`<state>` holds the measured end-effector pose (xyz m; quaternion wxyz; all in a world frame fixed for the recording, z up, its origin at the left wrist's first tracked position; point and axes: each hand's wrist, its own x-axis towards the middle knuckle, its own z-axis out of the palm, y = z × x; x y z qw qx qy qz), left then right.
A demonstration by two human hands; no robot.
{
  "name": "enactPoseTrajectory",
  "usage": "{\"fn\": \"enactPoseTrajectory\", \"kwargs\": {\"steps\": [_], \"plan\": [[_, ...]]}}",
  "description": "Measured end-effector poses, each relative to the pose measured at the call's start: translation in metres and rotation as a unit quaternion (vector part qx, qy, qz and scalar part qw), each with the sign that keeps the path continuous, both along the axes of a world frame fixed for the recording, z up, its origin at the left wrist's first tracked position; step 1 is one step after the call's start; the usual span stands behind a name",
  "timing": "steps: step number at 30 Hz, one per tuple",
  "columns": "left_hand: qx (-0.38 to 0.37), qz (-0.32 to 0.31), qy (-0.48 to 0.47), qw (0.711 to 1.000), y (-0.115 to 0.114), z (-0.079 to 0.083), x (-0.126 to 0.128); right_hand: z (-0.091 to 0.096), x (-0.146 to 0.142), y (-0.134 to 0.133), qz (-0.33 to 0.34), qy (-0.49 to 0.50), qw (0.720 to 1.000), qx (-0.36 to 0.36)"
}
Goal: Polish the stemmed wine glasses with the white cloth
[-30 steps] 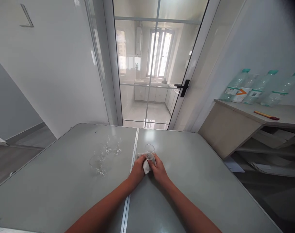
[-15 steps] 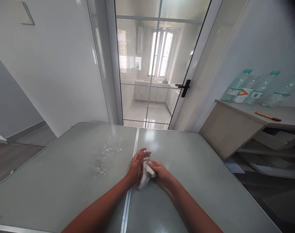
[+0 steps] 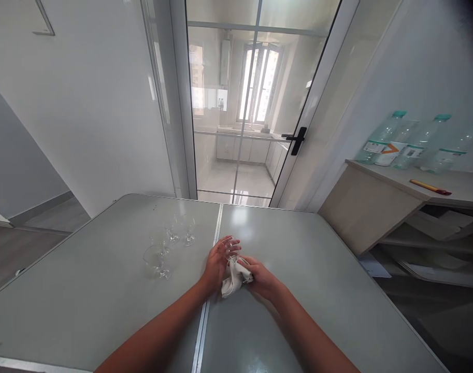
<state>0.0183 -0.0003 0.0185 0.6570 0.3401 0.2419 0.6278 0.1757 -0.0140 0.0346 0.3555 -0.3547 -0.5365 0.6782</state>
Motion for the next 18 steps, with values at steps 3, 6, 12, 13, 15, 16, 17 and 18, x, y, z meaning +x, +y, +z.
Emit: {"fn": "enactPoseTrajectory", "kwargs": {"steps": [3, 6, 12, 13, 15, 16, 17, 18], "plan": [[-0.007, 0.039, 0.029, 0.999, 0.002, -0.001, 0.0, -0.005, -0.002, 0.002, -0.082, -0.118, 0.978, 0.152], [-0.006, 0.063, 0.035, 0.997, 0.005, -0.003, -0.001, -0.012, -0.003, 0.007, -0.124, -0.168, 0.953, 0.218], [-0.002, 0.002, -0.025, 1.0, 0.003, -0.001, -0.001, -0.007, 0.001, 0.009, -0.07, 0.035, 0.997, -0.014], [0.006, -0.007, -0.029, 1.0, 0.002, 0.0, -0.001, -0.004, 0.003, 0.008, -0.06, 0.042, 0.997, -0.023], [0.017, -0.005, -0.026, 1.0, 0.0, 0.003, -0.002, 0.001, 0.006, 0.006, -0.045, 0.013, 0.999, 0.018], [0.021, 0.002, -0.019, 1.0, 0.0, 0.004, -0.002, 0.003, 0.007, 0.004, -0.047, -0.017, 0.997, 0.058], [0.025, 0.008, -0.01, 1.0, -0.001, 0.005, -0.002, 0.004, 0.008, 0.004, -0.057, -0.058, 0.991, 0.107], [0.03, 0.012, -0.001, 0.999, 0.0, 0.005, -0.003, 0.004, 0.008, 0.003, -0.073, -0.104, 0.979, 0.158]]}}
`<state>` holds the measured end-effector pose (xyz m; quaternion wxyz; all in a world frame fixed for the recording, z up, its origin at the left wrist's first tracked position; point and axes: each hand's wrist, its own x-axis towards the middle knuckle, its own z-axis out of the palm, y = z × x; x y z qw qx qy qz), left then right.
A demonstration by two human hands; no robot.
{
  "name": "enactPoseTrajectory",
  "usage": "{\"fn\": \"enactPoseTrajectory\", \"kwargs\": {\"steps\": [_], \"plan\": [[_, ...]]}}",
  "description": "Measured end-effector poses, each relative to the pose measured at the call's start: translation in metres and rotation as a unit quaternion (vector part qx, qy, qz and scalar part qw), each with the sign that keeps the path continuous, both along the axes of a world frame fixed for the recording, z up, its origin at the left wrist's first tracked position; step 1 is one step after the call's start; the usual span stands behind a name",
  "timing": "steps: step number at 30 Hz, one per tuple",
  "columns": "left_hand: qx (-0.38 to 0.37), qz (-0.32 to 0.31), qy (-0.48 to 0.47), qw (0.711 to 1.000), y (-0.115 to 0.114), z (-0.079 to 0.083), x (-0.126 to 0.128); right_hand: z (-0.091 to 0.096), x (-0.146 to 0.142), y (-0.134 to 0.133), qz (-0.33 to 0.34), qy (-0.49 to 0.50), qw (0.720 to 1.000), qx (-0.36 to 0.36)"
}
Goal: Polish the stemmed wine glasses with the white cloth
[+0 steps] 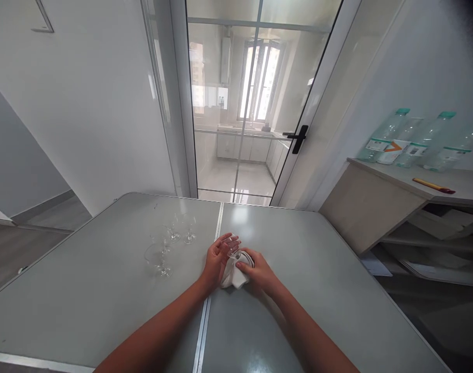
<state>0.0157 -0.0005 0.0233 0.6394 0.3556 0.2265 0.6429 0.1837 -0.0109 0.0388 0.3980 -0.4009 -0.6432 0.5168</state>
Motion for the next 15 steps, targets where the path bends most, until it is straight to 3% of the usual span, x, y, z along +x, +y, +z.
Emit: {"fn": "enactPoseTrajectory", "kwargs": {"steps": [2, 4, 10, 15], "plan": [[0.004, 0.004, 0.011, 1.0, 0.0013, -0.0008, -0.0013, -0.0016, -0.0004, 0.0002, -0.035, -0.068, 0.994, 0.073], [-0.001, 0.003, 0.01, 1.0, 0.003, -0.0025, -0.0025, -0.0037, -0.0008, 0.0016, -0.038, -0.066, 0.994, 0.084], [-0.01, -0.034, -0.003, 0.999, 0.0036, -0.0054, -0.0019, -0.0007, 0.0035, 0.0027, 0.043, 0.087, 0.991, -0.088], [0.0, -0.036, 0.008, 0.999, 0.0024, -0.0027, -0.0024, -0.0035, 0.0021, 0.0013, 0.011, 0.066, 0.997, -0.049]]}}
